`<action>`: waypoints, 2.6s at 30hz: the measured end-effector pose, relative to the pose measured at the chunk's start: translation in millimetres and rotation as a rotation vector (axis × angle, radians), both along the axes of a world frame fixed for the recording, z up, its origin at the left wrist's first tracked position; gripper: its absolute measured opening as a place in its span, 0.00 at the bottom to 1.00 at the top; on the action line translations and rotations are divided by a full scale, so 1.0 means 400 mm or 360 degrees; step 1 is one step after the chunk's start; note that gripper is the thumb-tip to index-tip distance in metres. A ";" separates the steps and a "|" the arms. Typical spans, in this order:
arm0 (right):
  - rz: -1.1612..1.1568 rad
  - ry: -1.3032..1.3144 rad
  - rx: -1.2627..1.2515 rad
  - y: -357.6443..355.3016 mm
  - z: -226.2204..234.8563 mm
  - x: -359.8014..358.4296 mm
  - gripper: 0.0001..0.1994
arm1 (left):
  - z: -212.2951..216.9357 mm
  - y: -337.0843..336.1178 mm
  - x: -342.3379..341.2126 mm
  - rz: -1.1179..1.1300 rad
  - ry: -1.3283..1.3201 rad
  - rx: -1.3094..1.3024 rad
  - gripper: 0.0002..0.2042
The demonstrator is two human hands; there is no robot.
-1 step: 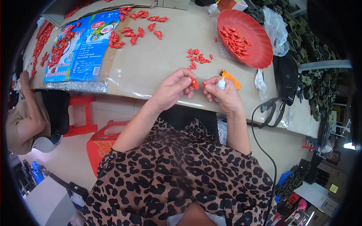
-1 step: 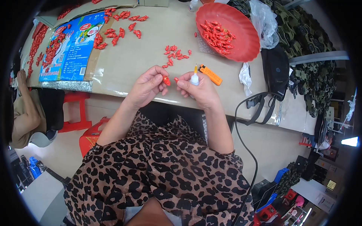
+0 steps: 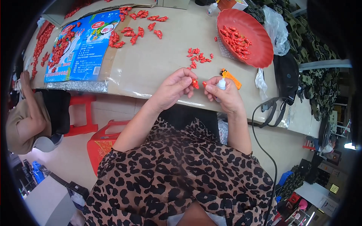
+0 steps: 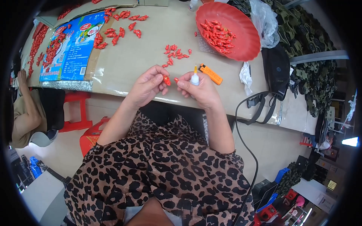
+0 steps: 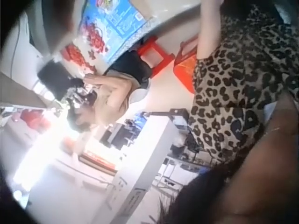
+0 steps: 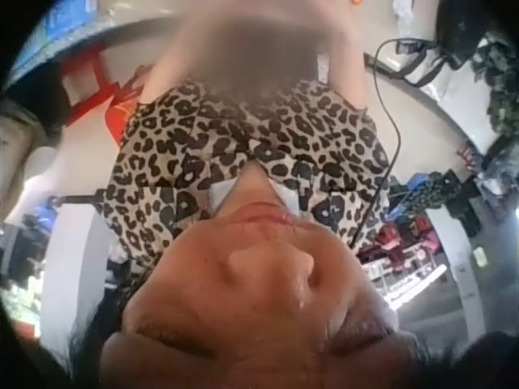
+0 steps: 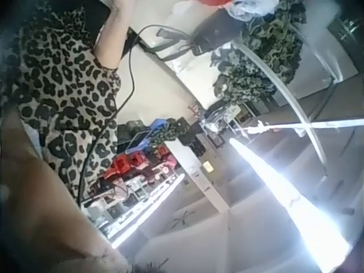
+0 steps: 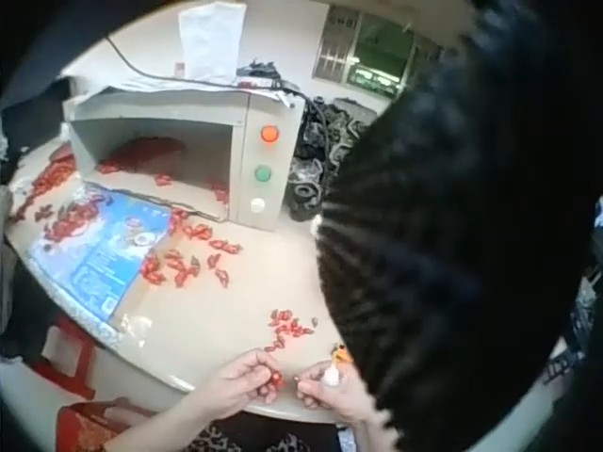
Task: The person retrieves plastic parts from a machine and applies adhesive to the parts using a glue bottle by hand.
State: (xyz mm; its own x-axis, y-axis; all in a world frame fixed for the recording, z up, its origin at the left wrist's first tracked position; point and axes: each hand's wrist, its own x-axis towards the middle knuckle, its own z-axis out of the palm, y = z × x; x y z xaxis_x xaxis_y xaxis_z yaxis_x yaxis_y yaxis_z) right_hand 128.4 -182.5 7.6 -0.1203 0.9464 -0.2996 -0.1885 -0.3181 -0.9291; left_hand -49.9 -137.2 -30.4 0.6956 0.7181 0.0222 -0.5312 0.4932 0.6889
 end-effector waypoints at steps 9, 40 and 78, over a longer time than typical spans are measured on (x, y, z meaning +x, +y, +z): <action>0.0202 0.0125 -0.0082 0.002 0.020 0.006 0.06 | 0.000 -0.002 0.002 -0.0100 0.0103 0.0116 0.07; 0.0198 0.0401 -0.0280 0.009 0.001 -0.005 0.06 | 0.002 -0.006 0.001 -0.0066 0.0121 0.0200 0.07; -0.0298 -0.0321 0.0461 -0.009 -0.022 -0.057 0.05 | -0.005 -0.011 0.018 0.0197 0.0256 0.0238 0.05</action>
